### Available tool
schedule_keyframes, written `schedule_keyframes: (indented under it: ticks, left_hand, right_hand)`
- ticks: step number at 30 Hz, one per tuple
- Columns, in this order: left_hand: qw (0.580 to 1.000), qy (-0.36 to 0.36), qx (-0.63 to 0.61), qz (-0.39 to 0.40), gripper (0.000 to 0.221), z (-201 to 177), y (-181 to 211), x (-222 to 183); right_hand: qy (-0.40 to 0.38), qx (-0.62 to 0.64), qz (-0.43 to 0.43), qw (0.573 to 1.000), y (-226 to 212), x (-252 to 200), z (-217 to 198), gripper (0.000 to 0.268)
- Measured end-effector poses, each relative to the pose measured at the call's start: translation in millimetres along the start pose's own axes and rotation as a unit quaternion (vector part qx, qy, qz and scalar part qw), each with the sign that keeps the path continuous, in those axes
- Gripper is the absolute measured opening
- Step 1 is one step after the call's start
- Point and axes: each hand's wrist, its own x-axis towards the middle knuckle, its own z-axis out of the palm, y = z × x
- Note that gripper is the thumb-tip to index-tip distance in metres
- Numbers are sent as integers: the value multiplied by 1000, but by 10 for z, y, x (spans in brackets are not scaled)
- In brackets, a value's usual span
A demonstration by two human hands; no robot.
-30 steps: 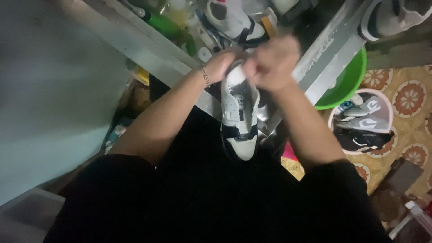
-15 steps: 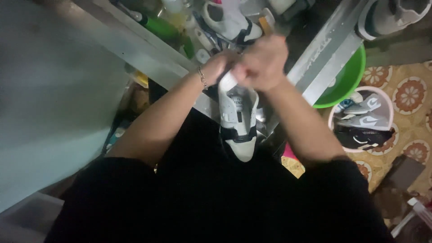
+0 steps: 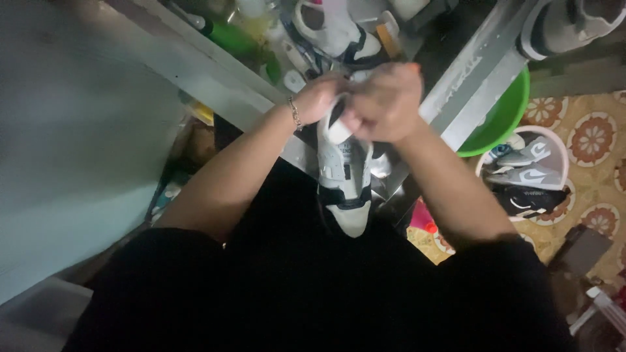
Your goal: Cleaning sneakers by scrubbing the soles and uppers with a brush and sponge, then rinsing them in a sink.
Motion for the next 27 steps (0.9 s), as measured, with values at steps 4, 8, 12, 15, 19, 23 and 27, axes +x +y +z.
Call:
schedule_keyframes:
  ticks: [4,8,12,15,19,23,27]
  left_hand:
    - [997,-20,21,-74,36,165,-278,-64]
    - [999,-9,5,-53,39,62,-40,-65]
    - [990,-35,-9,-136,43,146,-152,-63]
    - [999,-7,26,-31,32,152,-186,-47]
    - [980,-14,-130,-152,43,-178,411,108]
    - [950,-77,-252,-167,92,-654,1080,315]
    - [933,-59,-234,-266,26,-705,897,425]
  right_hand:
    - [-27,-87,28,995,270,-276,-206,49]
    - [-38,33,45,998,-197,36,-22,41]
    - [-76,-149,130,977,173,-378,-314,36]
    - [20,-41,17,999,-69,-116,-100,45]
    - [-102,-157,80,979,328,-547,-509,48]
    - [-48,-243,422,872,313,-1045,-636,45]
    - [32,-147,573,806,13,-980,-431,61]
